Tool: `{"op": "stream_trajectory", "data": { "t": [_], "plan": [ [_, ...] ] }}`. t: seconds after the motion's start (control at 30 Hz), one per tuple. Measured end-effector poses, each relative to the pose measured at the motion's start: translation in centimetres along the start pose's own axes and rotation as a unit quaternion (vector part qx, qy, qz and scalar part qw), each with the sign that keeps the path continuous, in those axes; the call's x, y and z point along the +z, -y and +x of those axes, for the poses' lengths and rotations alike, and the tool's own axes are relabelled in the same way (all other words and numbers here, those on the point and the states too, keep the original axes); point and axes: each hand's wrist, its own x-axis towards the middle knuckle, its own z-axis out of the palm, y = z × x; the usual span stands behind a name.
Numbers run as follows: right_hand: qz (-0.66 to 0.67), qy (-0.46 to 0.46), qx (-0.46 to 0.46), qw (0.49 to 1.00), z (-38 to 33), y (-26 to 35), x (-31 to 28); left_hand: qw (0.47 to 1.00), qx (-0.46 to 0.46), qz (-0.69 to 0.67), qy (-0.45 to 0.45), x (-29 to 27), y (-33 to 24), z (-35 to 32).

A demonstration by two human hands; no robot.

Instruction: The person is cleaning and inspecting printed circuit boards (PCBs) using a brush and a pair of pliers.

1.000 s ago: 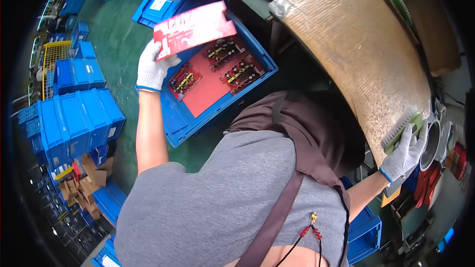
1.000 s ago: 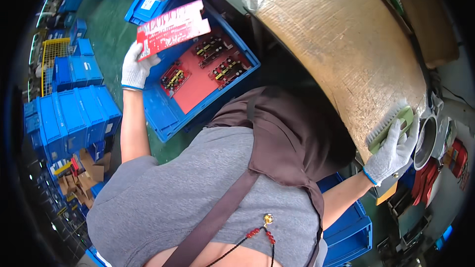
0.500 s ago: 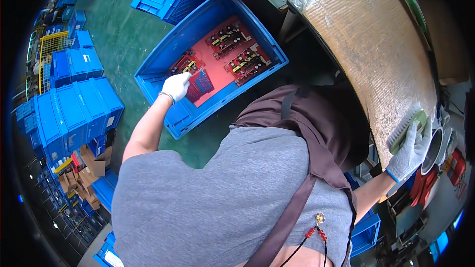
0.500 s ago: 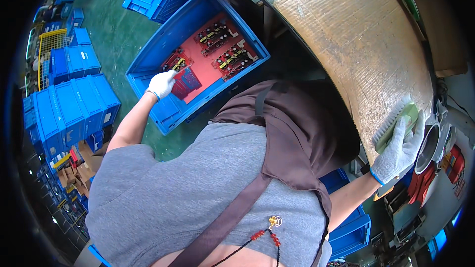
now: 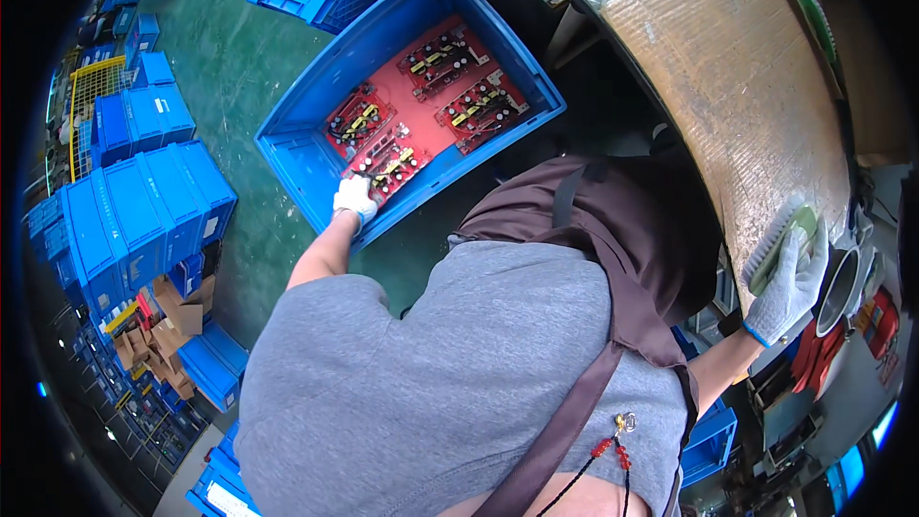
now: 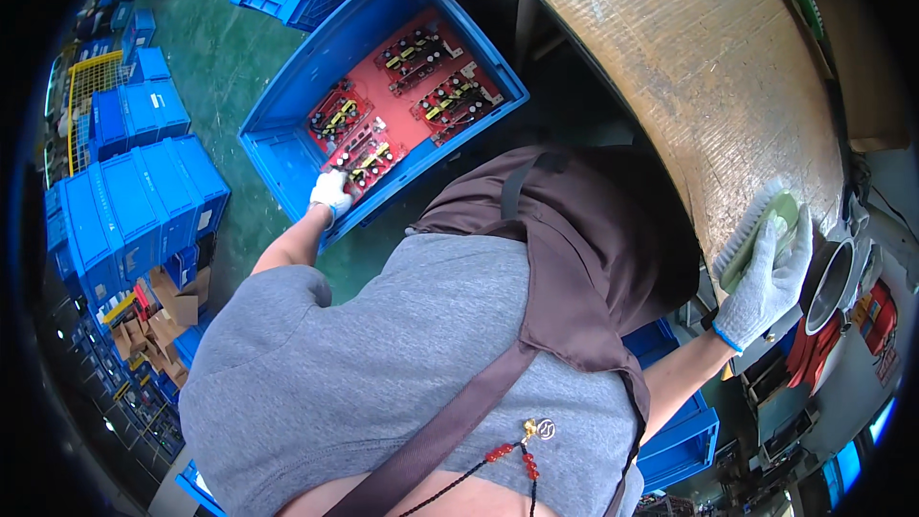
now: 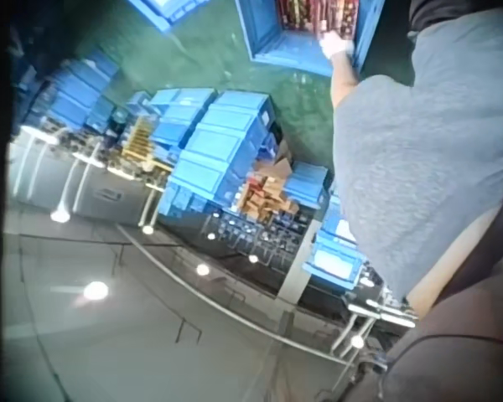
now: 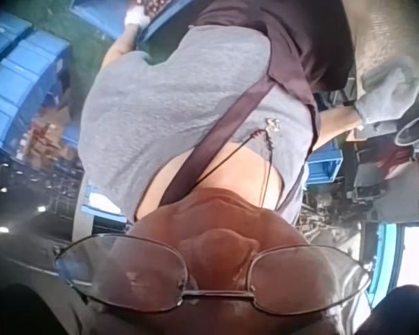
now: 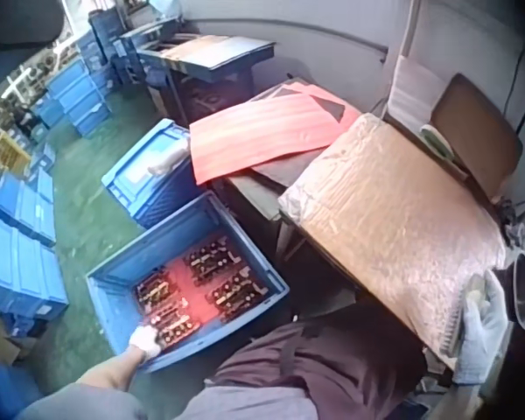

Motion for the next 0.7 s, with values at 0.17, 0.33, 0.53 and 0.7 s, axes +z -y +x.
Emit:
{"op": "stream_trajectory", "data": {
  "t": [0.17, 0.33, 0.53, 0.7],
  "plan": [
    [0.050, 0.016, 0.020, 0.998, 0.5, 0.8, 0.7, 0.989, -0.133, -0.063, 0.009, 3.1, -1.4, 6.5],
    [0.060, 0.023, 0.017, 0.998, 0.1, 3.1, 1.3, 0.939, -0.105, -0.236, -0.227, -1.9, -5.5, 9.5],
    [0.046, -0.028, 0.021, 0.998, -0.6, 1.3, -0.7, 0.759, 0.030, -0.326, -0.562, -23.0, -18.0, 8.0],
    [0.053, -0.044, 0.035, 0.997, -1.9, 0.2, -1.7, 0.782, 0.031, -0.419, -0.460, -34.5, -25.1, 10.1]
  ]
}}
